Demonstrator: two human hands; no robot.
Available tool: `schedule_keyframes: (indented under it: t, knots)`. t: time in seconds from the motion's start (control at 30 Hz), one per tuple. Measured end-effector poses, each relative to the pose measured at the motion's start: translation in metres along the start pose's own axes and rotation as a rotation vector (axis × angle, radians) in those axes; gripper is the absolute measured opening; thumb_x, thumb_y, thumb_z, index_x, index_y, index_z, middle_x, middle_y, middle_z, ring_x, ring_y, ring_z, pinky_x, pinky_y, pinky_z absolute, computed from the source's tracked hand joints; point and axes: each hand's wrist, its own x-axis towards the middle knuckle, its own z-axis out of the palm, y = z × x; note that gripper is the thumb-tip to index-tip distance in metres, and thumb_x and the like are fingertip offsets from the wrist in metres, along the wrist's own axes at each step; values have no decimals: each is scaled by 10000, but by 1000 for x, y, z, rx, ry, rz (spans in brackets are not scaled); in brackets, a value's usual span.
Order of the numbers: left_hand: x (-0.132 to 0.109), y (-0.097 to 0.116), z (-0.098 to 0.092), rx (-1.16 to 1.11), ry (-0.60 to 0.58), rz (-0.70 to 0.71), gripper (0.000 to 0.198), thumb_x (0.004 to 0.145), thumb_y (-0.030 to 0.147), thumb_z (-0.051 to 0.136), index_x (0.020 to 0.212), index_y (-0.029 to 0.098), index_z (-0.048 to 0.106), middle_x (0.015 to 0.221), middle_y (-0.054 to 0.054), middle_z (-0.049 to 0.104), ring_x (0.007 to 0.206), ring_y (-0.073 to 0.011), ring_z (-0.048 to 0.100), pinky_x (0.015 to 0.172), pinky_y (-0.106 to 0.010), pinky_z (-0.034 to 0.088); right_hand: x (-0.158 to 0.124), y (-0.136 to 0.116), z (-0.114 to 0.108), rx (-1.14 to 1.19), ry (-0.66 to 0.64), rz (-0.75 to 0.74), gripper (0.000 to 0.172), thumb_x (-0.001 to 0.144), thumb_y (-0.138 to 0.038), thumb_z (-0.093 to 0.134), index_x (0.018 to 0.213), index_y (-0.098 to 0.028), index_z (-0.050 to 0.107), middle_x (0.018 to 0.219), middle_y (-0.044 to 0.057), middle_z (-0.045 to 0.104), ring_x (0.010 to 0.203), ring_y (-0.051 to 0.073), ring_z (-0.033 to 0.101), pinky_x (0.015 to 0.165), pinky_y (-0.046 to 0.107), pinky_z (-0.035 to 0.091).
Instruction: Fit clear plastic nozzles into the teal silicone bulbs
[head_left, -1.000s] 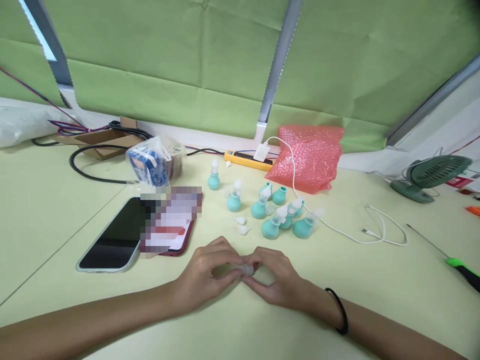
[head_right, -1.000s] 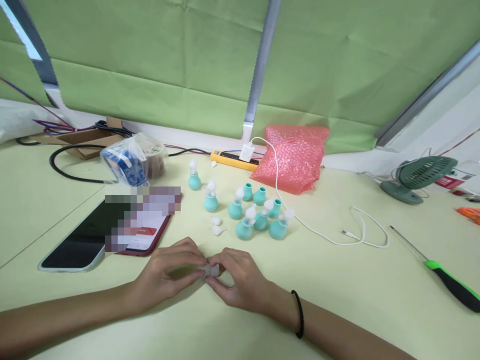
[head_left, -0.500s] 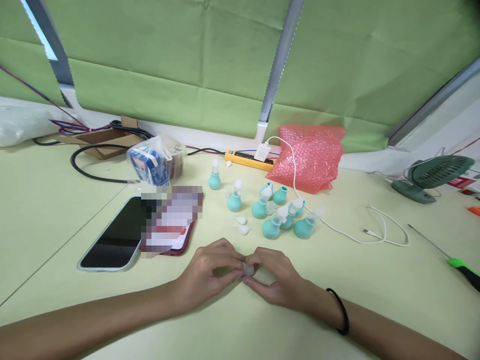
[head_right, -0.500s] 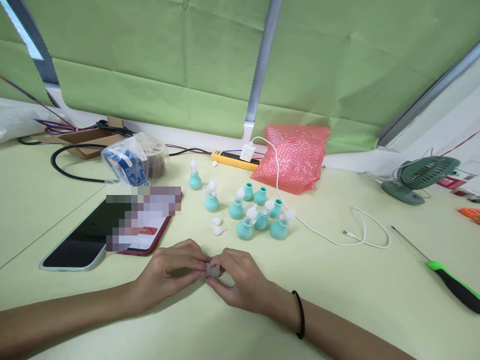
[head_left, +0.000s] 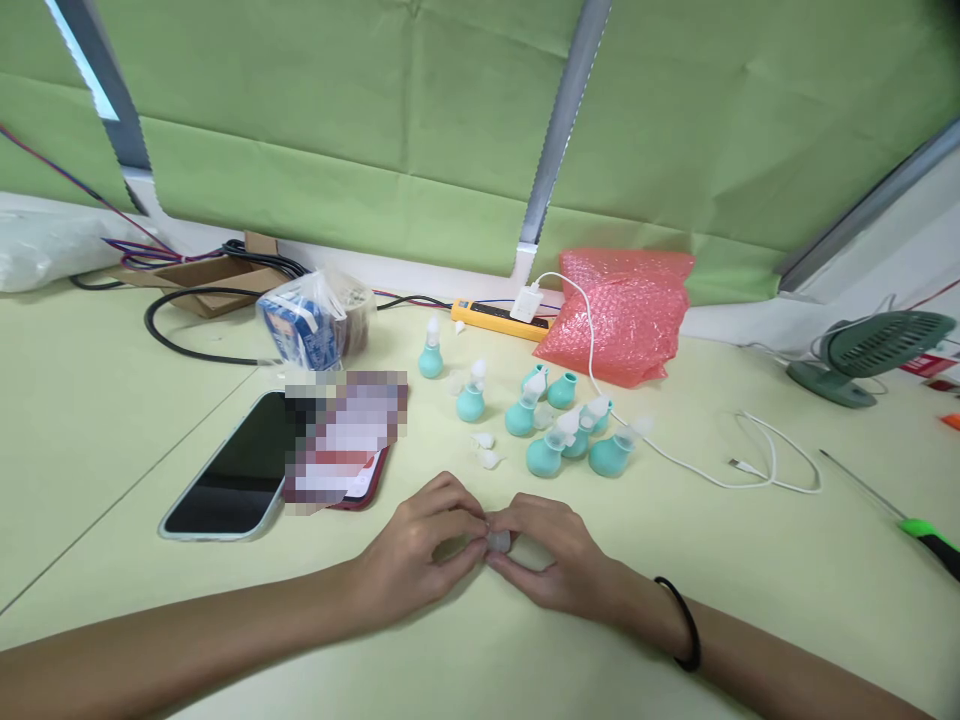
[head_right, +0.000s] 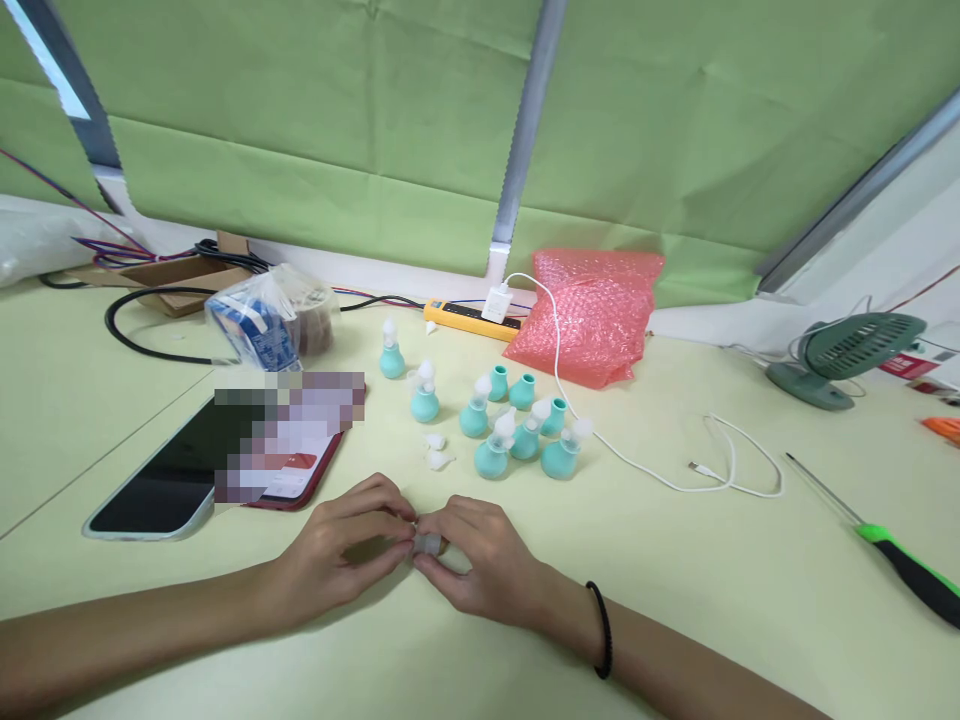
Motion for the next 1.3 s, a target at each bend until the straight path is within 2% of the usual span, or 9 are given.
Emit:
schedule_keyframes:
  t: [0.13, 0.53, 0.87, 1.13, 1.3]
  knots:
    - [0, -1, 0, 5, -1, -11, 99, 738, 83, 523, 805, 128, 579, 729, -55, 585, 714, -150, 486, 616, -282, 435, 2, 0, 1, 10, 9, -14, 108, 746, -162, 509, 847, -200, 504, 640, -2, 580, 576, 119, 508, 544, 229, 415]
    - [-1, -1, 1, 8, -7, -12, 74, 740, 74, 520, 738, 120, 579, 729, -65, 557, 723, -149, 468, 610, -273, 424, 3, -2, 0, 36, -5, -22, 145, 740, -130, 517, 867, -201, 517, 654, 0, 581, 589, 120, 496, 555, 233, 416]
    - [-3, -2, 0, 26, -37, 23, 87, 751, 83, 506, 753, 113, 587, 731, -70, 546, 728, -153, 453, 609, -271, 414, 2, -1, 0, 41, -1, -28, 169, 728, -120, 525, 879, -196, 523, 680, 1, 593, 608, 118, 506, 575, 231, 420]
    - [-3, -2, -1, 94, -60, 19, 93, 764, 110, 488, 833, 127, 548, 734, -58, 564, 729, -163, 444, 623, -290, 416, -2, -1, 2, -17, 20, 29, 162, 719, -158, 534, 876, -180, 499, 646, 4, 550, 585, 123, 498, 540, 233, 403]
    - [-4, -3, 0, 196, -44, -28, 90, 745, 151, 512, 811, 148, 572, 765, -60, 553, 738, -175, 438, 619, -305, 414, -1, -1, 2, -40, 10, 0, 154, 728, -157, 519, 878, -185, 499, 650, 4, 560, 585, 125, 494, 536, 235, 401]
